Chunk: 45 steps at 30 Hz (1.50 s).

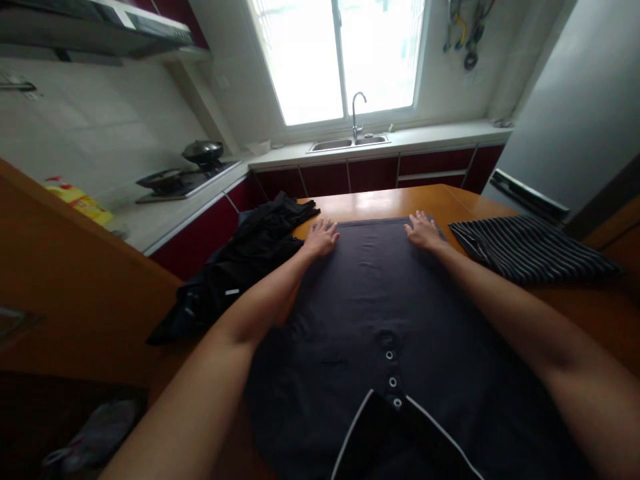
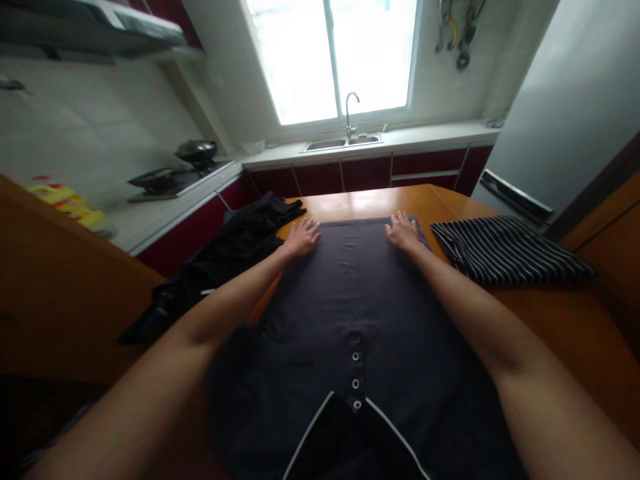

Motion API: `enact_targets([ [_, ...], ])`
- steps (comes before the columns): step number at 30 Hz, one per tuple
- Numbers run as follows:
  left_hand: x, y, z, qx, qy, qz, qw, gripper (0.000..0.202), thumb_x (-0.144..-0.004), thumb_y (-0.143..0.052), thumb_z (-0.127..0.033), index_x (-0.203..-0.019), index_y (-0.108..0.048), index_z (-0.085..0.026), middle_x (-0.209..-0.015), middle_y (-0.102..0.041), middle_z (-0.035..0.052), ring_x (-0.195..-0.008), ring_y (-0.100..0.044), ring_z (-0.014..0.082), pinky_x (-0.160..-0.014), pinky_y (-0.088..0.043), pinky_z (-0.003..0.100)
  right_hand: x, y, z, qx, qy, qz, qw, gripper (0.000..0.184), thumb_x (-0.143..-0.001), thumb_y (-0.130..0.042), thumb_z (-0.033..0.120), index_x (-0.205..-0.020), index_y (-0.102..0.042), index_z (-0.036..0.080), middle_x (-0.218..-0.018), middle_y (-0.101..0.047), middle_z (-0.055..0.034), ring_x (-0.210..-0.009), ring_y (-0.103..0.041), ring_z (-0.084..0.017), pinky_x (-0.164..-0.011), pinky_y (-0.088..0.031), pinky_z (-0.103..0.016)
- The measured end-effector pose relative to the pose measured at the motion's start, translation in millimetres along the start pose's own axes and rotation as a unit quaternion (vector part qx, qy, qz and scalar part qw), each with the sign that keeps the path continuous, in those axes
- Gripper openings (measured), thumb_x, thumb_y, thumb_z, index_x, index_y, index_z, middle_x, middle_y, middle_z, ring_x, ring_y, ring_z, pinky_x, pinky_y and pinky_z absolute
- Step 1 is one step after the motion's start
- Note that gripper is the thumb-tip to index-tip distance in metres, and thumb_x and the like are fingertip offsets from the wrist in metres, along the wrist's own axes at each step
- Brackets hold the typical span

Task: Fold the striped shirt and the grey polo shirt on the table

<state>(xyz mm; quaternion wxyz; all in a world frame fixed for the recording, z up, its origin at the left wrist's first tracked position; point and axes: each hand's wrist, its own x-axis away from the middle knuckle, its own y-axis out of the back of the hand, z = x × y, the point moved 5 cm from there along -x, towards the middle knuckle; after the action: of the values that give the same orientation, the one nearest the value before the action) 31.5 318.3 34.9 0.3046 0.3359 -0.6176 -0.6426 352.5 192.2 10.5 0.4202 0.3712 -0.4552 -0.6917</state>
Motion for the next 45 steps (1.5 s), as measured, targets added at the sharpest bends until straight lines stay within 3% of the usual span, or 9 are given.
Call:
enact_targets([
  [7,111.5,13.9,-44.2,0.05,-0.157,0.053,0.985,0.057,-0.106,-0.03,-0.047,-0.157,-0.034,-0.023,-0.166,-0.023,0.0093,-0.154,-0.015,0.0313,-0.123,-0.014,0.056,112.6,2.1,134.7,-0.06,0.173,0.025,0.983,0.059,-0.1,-0.042,0.036,-0.154,-0.04,0.014,-0.166,-0.024,-0.0158,-0.154,-0.018,-0.031,-0.122,-0.019,-0.054],
  [12,209.6,-9.1,-58.5,0.076,-0.178,0.12,0.974,0.066,-0.103,-0.031,-0.059,-0.161,-0.02,-0.028,-0.168,-0.014,0.0066,-0.155,-0.01,0.0301,-0.123,-0.013,0.055,188.3,-7.9,183.3,-0.065,0.247,0.078,0.964,0.061,-0.097,-0.046,0.03,-0.155,-0.037,0.013,-0.166,-0.022,-0.0176,-0.155,-0.016,-0.03,-0.122,-0.019,-0.054],
  [16,237.3,0.5,-21.8,0.07,-0.069,0.119,0.988,0.067,-0.101,-0.039,-0.057,-0.159,-0.029,-0.026,-0.167,-0.016,0.0085,-0.155,-0.009,0.0342,-0.121,-0.013,0.061,212.4,-14.2,182.8,-0.054,0.218,0.109,0.968,0.059,-0.098,-0.046,0.028,-0.154,-0.038,0.009,-0.166,-0.021,-0.0208,-0.154,-0.016,-0.033,-0.121,-0.021,-0.058],
  [21,261.4,29.8,38.7,0.202,0.039,0.043,0.978,0.052,-0.096,-0.049,-0.041,-0.141,-0.058,-0.016,-0.15,-0.052,0.0123,-0.141,-0.045,0.0259,-0.118,-0.032,0.035,224.4,-10.2,171.3,-0.079,0.182,0.102,0.975,0.052,-0.099,-0.046,0.028,-0.148,-0.048,0.012,-0.164,-0.029,-0.0189,-0.153,-0.024,-0.031,-0.12,-0.026,-0.055],
  [24,282.2,29.2,57.7,0.219,0.086,0.023,0.972,0.045,-0.09,-0.056,-0.042,-0.124,-0.068,-0.015,-0.131,-0.066,0.0139,-0.122,-0.061,0.0283,-0.105,-0.045,0.033,232.0,-8.5,178.2,-0.105,0.204,0.079,0.97,0.046,-0.097,-0.047,0.024,-0.139,-0.058,0.011,-0.156,-0.044,-0.0182,-0.148,-0.036,-0.027,-0.121,-0.029,-0.042],
  [30,307.6,16.8,75.5,0.254,0.179,0.052,0.949,0.04,-0.069,-0.075,-0.055,-0.082,-0.071,-0.018,-0.08,-0.073,0.0064,-0.074,-0.067,0.022,-0.06,-0.047,0.025,248.4,-15.4,204.1,-0.169,0.254,0.048,0.951,0.035,-0.092,-0.049,0.017,-0.119,-0.072,0.015,-0.133,-0.066,-0.0126,-0.129,-0.056,-0.023,-0.116,-0.037,-0.033],
  [34,314.7,14.5,83.6,0.254,0.195,0.109,0.941,0.041,-0.056,-0.084,-0.054,-0.057,-0.062,-0.019,-0.056,-0.06,0.0,-0.058,-0.057,0.0165,-0.051,-0.036,0.023,253.5,-21.8,206.4,-0.222,0.255,0.034,0.94,0.032,-0.09,-0.05,0.015,-0.11,-0.074,0.014,-0.125,-0.068,-0.0133,-0.12,-0.061,-0.022,-0.111,-0.041,-0.031],
  [39,326.6,18.4,75.4,0.397,0.169,0.157,0.888,0.048,-0.056,-0.084,-0.058,-0.073,-0.069,-0.016,-0.07,-0.068,0.0021,-0.069,-0.063,0.0197,-0.059,-0.045,0.024,253.0,-20.0,200.6,-0.294,0.239,-0.004,0.926,0.028,-0.088,-0.048,0.013,-0.097,-0.074,0.018,-0.108,-0.072,-0.0089,-0.104,-0.066,-0.02,-0.102,-0.047,-0.031],
  [45,329.8,46.5,48.8,0.516,0.13,0.085,0.843,0.052,-0.068,-0.08,-0.061,-0.092,-0.069,-0.016,-0.091,-0.072,0.0044,-0.084,-0.067,0.0203,-0.072,-0.051,0.026,254.9,-15.8,200.6,-0.379,0.223,-0.018,0.898,0.025,-0.087,-0.049,0.017,-0.095,-0.072,0.021,-0.097,-0.075,-0.0055,-0.089,-0.069,-0.02,-0.085,-0.053,-0.032],
])
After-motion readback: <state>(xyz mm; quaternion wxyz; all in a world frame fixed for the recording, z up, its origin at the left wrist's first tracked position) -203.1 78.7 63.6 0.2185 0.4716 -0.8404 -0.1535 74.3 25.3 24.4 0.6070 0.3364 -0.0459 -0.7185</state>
